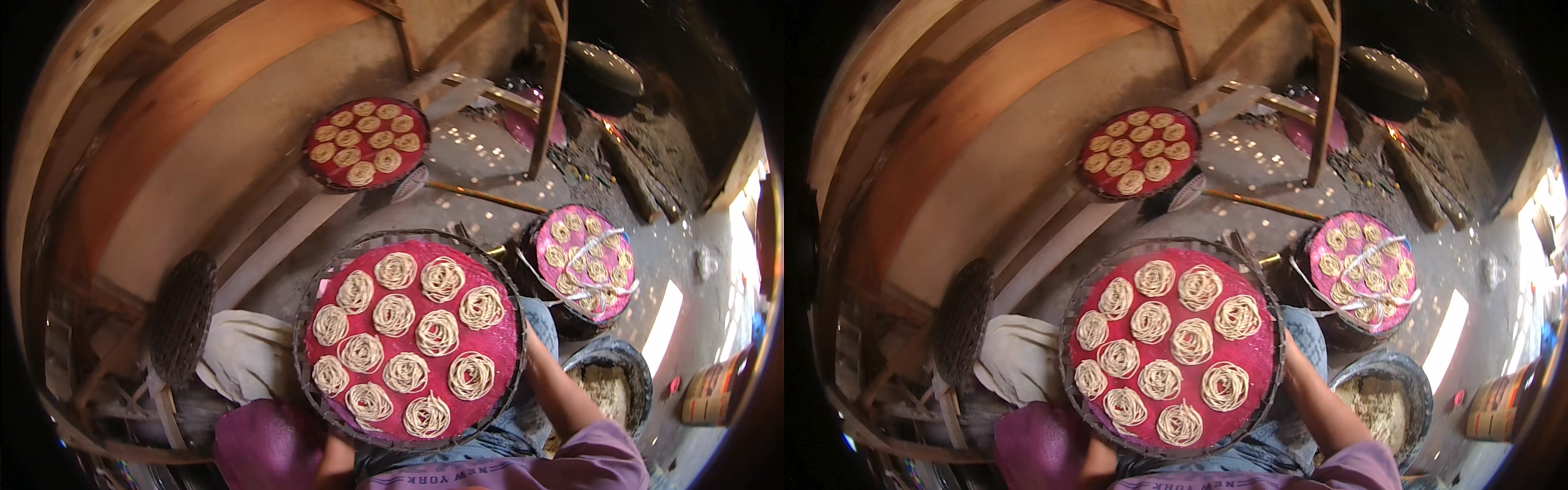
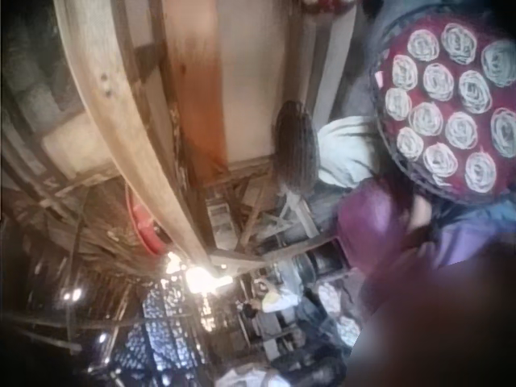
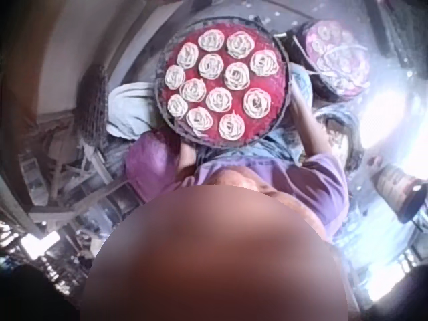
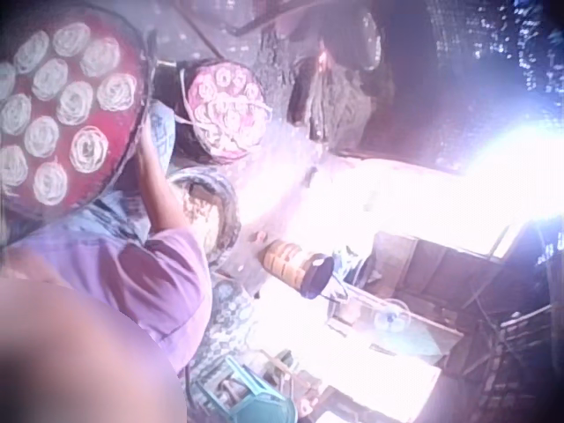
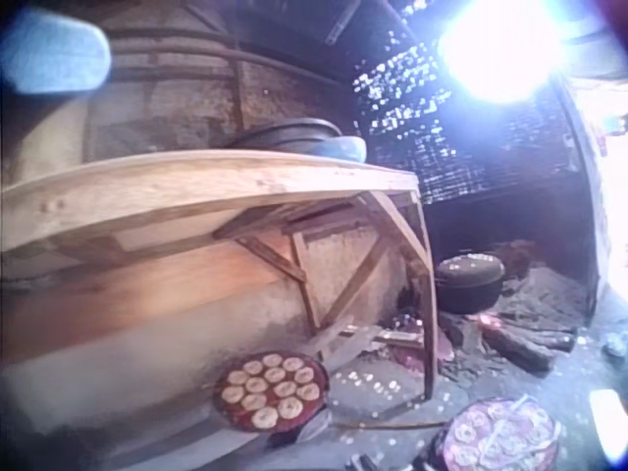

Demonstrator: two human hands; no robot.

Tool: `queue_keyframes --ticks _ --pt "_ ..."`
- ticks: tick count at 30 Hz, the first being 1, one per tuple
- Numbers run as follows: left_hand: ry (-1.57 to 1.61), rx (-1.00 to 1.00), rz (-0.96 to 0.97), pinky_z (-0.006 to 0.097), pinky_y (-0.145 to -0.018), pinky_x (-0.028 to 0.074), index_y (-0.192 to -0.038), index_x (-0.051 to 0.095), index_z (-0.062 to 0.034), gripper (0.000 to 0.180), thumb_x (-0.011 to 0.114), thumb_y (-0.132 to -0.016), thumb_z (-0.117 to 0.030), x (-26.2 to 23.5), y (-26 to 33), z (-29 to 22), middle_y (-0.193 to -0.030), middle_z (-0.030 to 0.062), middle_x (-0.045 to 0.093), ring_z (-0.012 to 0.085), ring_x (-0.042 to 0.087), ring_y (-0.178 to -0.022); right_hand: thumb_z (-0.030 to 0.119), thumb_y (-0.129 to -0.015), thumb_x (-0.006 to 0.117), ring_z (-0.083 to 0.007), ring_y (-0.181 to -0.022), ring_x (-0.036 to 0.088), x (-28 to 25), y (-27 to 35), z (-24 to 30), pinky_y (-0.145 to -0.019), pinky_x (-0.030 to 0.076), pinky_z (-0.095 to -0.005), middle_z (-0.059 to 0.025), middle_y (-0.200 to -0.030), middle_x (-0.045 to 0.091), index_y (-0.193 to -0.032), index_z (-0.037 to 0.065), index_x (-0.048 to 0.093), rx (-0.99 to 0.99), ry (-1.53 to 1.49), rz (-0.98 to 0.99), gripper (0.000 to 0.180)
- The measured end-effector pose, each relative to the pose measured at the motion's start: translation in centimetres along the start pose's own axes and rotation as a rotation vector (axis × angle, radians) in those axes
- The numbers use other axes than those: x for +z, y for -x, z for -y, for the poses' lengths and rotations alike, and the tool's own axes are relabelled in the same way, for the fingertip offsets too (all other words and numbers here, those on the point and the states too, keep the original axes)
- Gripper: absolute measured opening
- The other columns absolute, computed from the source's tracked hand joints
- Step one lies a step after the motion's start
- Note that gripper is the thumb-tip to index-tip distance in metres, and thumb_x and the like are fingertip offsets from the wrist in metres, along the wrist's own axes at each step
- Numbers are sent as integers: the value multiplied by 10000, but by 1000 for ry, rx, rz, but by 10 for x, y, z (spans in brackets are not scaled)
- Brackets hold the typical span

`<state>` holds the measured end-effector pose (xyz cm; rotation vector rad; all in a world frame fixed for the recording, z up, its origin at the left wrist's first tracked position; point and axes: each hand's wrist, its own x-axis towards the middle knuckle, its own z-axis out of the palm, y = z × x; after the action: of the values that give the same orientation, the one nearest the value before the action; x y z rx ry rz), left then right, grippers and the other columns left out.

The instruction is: The person scoops dough from a bowl and loads it into a handheld piping tool. They then pipe the dough into spiral shapes onto a pink mat placed on a woven tray. The person repeats this process to fill the tray with multiple spirals.

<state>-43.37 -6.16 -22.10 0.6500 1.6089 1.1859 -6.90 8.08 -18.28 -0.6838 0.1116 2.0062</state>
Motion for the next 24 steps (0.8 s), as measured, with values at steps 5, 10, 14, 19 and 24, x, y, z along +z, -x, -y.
queue_keyframes --ticks 5,10,14,19,24 --pt "136 34 -7 350 -846 469 -1110 580 -35 307 436 -1005 -284 16 -10 17 -1124 114 620 213 580 -986 366 -1000 402 -283 -1018 636 -30 -12 -37 -916 509 -429 -176 -1172 630 -1260 22 547 -81 -103 -30 454" --pt "209 67 -23 344 -843 470 -1127 577 -42 306 430 -1007 -281 19 -22 24 -1120 109 621 208 579 -980 352 -999 405 -282 -1014 636 -38 -18 -48 -908 512 -423 -174 -1170 630 -1256 21 548 -124 -99 -31 442" --pt "251 95 -42 340 -841 470 -1141 575 -47 307 425 -1008 -279 21 -33 31 -1116 105 622 203 579 -975 341 -998 407 -282 -1012 636 -40 -25 -49 -902 515 -419 -172 -1170 630 -1252 21 548 -150 -95 -17 433" --pt "297 169 -57 334 -838 471 -1158 572 -54 308 419 -1009 -276 29 -56 36 -1112 101 622 197 578 -970 327 -996 409 -282 -1008 636 -45 -42 -48 -894 518 -414 -169 -1168 630 -1247 20 548 -180 -87 27 421" --pt "339 223 -62 329 -835 472 -1175 569 -61 310 413 -1010 -274 31 -83 32 -1108 96 623 192 577 -964 314 -995 412 -282 -1005 636 -50 -65 -48 -886 522 -408 -167 -1167 630 -1243 19 549 -206 -88 68 409"
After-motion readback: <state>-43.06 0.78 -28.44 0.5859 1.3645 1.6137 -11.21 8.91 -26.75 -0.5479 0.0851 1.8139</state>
